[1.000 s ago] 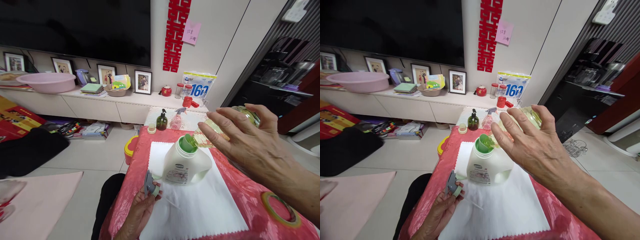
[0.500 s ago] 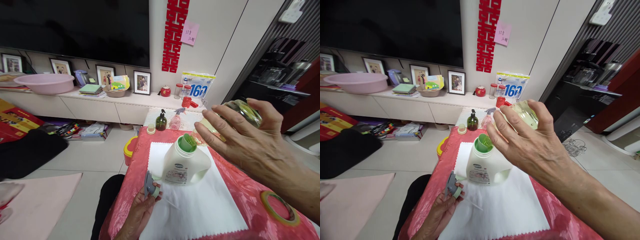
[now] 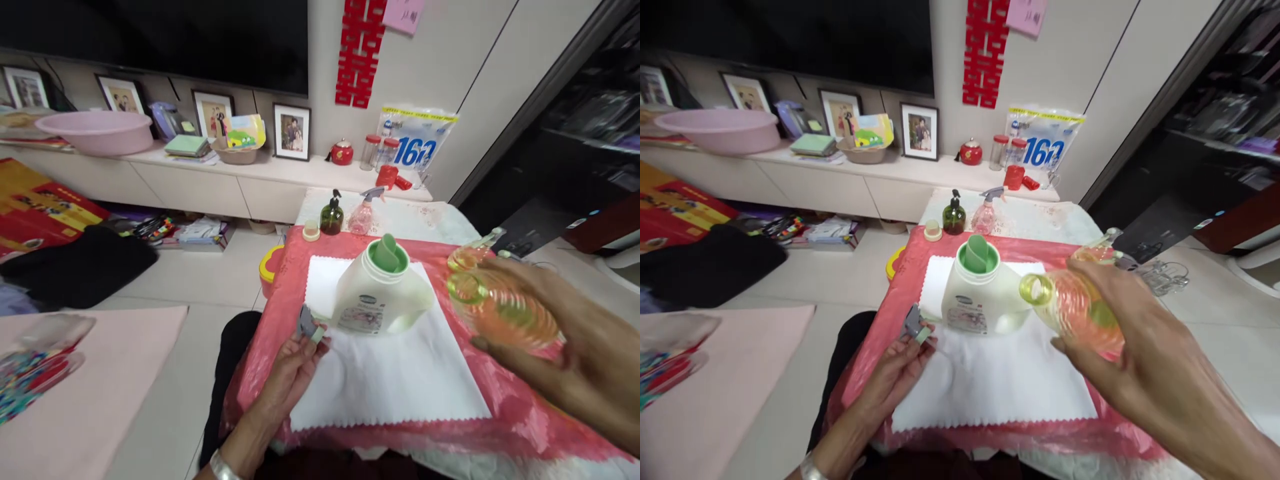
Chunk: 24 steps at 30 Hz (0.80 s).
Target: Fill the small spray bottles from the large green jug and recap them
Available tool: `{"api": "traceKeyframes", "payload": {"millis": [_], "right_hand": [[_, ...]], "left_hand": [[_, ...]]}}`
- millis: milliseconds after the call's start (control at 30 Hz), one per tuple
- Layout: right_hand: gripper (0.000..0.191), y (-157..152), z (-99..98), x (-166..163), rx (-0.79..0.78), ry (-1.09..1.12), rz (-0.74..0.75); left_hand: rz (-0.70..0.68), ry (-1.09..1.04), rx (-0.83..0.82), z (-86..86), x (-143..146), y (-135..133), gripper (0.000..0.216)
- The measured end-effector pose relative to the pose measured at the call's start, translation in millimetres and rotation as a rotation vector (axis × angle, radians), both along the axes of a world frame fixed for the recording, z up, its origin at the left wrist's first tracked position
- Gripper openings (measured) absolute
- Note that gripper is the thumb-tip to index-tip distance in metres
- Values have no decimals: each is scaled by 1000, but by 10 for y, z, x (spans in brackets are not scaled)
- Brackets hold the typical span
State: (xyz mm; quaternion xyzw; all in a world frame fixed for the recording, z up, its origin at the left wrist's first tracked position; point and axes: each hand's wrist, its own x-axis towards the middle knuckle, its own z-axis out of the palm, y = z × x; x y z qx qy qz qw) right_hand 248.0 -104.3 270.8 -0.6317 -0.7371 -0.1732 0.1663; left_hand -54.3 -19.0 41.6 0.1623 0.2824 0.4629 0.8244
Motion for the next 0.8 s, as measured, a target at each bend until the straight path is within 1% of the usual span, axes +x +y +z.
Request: {"api": "traceKeyframes", "payload": {"millis": [67,133,233,300,333,433,600,700,800], "right_hand": [[59,-187,-267,0,-109,73,18],[59,-345,-591,-48,-187,132,68],[55,-522,-1066,-173,-277,187,36],[57,-597,-1296,-265,-323,194,9],[59,-622,-1374,-308,-334,191,4],[60,-651,-1488,-416,-332,180,12],[59,-640,-1533,-513,-348,196,11],[60,-634,-1559,-557,-370,230,12],[60,-612,-1566,-631,-329,300,45]], "left_hand": [[12,-20,-34,80,-6,3,30],[24,-29,-71,145,-18,7,27],[34,-15,-107,228,-33,8,27],[52,-4,-111,276,-36,7,28],[63,0,-113,297,-36,6,28],[91,18,-115,338,-33,4,27],[89,23,-117,336,-15,-12,25],[79,16,-95,349,25,-47,28],[62,36,-72,396,92,-115,31]]}}
